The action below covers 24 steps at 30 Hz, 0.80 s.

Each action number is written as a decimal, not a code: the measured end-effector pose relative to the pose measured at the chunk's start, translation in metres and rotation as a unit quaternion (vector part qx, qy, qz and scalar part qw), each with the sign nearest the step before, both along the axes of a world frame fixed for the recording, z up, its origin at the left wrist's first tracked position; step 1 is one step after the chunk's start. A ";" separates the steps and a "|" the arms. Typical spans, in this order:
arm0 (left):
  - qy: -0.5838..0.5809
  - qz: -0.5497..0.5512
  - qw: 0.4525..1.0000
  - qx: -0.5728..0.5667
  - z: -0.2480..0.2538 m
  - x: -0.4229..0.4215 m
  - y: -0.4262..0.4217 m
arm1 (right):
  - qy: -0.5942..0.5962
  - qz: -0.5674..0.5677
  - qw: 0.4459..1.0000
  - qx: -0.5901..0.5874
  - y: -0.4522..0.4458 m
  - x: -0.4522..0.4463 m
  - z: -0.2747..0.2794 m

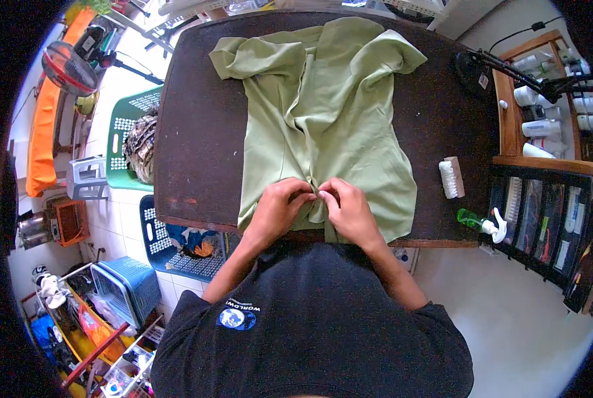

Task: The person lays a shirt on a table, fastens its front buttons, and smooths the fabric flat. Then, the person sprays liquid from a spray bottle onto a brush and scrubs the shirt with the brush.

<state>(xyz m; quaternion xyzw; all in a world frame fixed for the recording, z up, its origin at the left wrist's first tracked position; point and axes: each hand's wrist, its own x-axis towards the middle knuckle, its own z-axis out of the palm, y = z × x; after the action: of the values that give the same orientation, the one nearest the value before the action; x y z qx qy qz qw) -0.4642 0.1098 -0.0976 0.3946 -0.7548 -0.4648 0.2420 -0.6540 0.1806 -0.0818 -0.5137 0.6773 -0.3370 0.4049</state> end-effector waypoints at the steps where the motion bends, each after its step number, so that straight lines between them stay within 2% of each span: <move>1: -0.003 -0.004 1.000 0.006 0.002 -0.001 -0.001 | -0.002 0.001 1.000 -0.001 0.001 -0.001 0.000; 7: -0.007 -0.027 1.000 0.000 0.008 -0.001 -0.002 | 0.004 0.011 1.000 0.012 -0.001 -0.003 0.007; 11: -0.116 0.010 0.993 -0.018 0.017 -0.005 0.008 | 0.017 0.012 1.000 -0.012 0.000 -0.001 0.003; 16: -0.151 0.029 0.988 0.003 0.020 -0.007 0.010 | 0.056 0.012 0.998 -0.040 0.003 0.004 -0.005; 24: -0.096 0.032 0.995 0.021 0.023 0.004 0.013 | 0.044 0.016 0.999 -0.004 -0.003 -0.006 0.011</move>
<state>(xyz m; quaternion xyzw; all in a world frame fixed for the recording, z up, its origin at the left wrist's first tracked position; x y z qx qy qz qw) -0.4600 0.1226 -0.0748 0.4662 -0.7517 -0.4327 0.1743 -0.6595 0.1774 -0.0710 -0.5407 0.6848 -0.3097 0.3778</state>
